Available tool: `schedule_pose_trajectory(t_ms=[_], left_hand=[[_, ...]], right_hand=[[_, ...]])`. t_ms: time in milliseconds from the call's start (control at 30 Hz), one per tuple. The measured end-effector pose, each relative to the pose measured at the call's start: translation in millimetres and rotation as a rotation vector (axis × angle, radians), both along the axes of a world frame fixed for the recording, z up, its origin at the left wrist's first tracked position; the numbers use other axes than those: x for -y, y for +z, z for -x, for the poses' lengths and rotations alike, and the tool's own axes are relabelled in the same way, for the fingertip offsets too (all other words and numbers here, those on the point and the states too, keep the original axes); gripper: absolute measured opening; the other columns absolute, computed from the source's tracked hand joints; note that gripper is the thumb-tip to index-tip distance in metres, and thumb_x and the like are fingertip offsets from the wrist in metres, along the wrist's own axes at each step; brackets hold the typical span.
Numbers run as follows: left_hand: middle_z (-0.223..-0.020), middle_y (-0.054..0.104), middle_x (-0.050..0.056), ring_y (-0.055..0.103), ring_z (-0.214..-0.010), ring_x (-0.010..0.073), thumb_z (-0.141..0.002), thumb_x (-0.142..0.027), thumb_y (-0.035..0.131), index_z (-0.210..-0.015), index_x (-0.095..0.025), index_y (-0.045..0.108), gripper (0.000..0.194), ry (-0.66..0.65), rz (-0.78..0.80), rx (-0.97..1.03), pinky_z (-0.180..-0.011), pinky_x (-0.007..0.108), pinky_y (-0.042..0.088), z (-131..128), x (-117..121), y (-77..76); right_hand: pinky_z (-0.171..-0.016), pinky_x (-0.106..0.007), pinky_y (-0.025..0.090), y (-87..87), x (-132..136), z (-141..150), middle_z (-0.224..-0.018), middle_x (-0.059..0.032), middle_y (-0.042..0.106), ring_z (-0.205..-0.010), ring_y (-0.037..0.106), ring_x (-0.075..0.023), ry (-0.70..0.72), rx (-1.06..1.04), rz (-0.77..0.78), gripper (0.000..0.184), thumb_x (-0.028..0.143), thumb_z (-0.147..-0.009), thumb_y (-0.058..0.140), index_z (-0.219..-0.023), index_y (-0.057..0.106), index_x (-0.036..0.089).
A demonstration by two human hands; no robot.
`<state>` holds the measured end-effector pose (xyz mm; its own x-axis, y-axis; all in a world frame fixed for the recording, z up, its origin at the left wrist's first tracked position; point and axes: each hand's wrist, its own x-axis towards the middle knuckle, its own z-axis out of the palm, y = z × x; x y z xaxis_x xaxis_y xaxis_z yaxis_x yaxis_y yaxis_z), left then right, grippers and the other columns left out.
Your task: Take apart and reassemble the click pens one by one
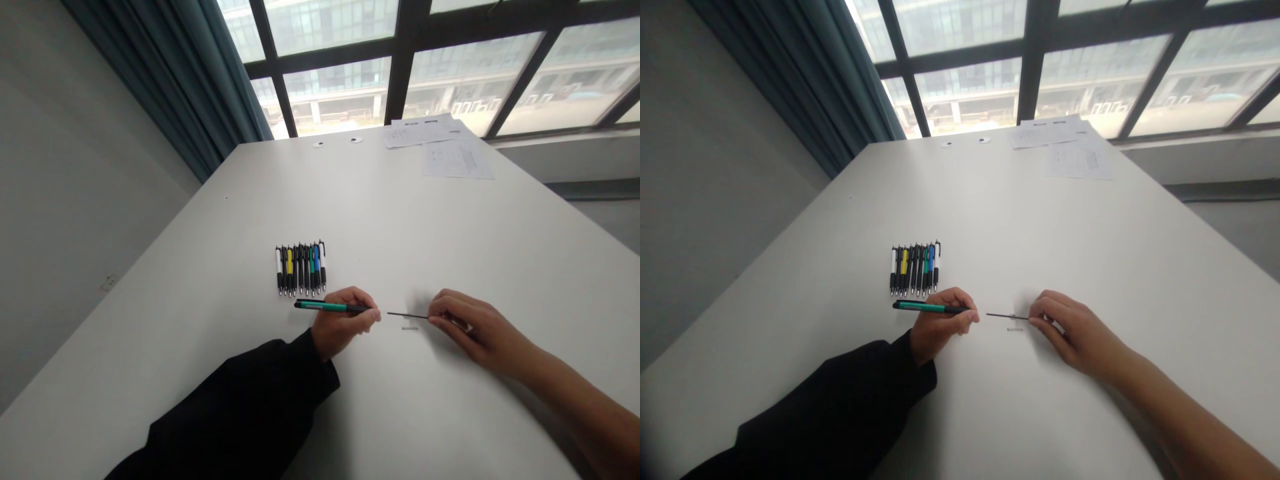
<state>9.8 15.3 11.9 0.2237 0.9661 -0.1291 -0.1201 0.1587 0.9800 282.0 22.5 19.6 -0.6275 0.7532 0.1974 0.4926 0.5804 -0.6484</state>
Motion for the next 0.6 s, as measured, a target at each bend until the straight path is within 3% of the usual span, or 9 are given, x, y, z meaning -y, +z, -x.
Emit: schedule_pose_trajectory(t_ms=[167, 267, 367, 500, 600], left_hand=[[-0.063, 0.067, 0.000, 0.048, -0.045, 0.0050, -0.075, -0.031, 0.079, -0.077, -0.013, 0.066, 0.023, 0.047, -0.051, 0.100, -0.044, 0.017, 0.038, 4, -1, -6.0], [-0.063, 0.068, 0.001, 0.049, -0.046, 0.0058, -0.076, -0.035, 0.081, -0.077, -0.013, 0.067, 0.026, -0.003, -0.043, 0.063, -0.044, 0.018, 0.038, 4, 0, -6.3], [-0.060, 0.067, 0.001, 0.051, -0.046, 0.0070, -0.076, -0.038, 0.083, -0.078, -0.012, 0.071, 0.028, -0.045, -0.039, 0.004, -0.045, 0.019, 0.039, 2, 1, -4.1], [-0.071, 0.073, 0.005, 0.062, -0.062, 0.0113, -0.072, -0.036, 0.090, -0.084, -0.014, 0.080, 0.027, -0.167, -0.267, -0.176, -0.061, 0.023, 0.050, -1, 3, -3.0], [-0.079, 0.074, 0.007, 0.066, -0.069, 0.0141, -0.068, -0.039, 0.092, -0.090, -0.018, 0.084, 0.032, -0.275, -0.450, -0.237, -0.069, 0.025, 0.053, -3, 8, -7.5]], right_hand=[[-0.067, -0.030, 0.044, -1.3, -7, -14, -0.083, -0.0053, 0.061, -0.073, 0.055, -0.0176, 0.088, 0.110, 0.114, 0.017, 0.028, -0.101, 0.053, -0.087, 0.059, 0.021], [-0.070, -0.030, 0.045, -3.6, -6, -10, -0.084, -0.0064, 0.063, -0.078, 0.058, -0.0191, 0.144, 0.150, 0.109, 0.015, 0.028, -0.099, 0.056, -0.086, 0.060, 0.021], [-0.069, -0.030, 0.045, -3.7, -5, -7, -0.084, -0.0066, 0.063, -0.077, 0.058, -0.0191, 0.105, 0.173, 0.063, 0.014, 0.028, -0.098, 0.058, -0.087, 0.062, 0.020], [-0.064, -0.029, 0.043, 0.8, 2, 1, -0.080, -0.0046, 0.062, -0.070, 0.056, -0.0165, 0.022, 0.057, 0.014, 0.013, 0.030, -0.096, 0.063, -0.088, 0.063, 0.020], [-0.058, -0.026, 0.041, 3.8, 13, 16, -0.079, -0.0031, 0.062, -0.064, 0.053, -0.0135, 0.040, -0.105, 0.133, 0.015, 0.033, -0.095, 0.066, -0.093, 0.066, 0.019]])
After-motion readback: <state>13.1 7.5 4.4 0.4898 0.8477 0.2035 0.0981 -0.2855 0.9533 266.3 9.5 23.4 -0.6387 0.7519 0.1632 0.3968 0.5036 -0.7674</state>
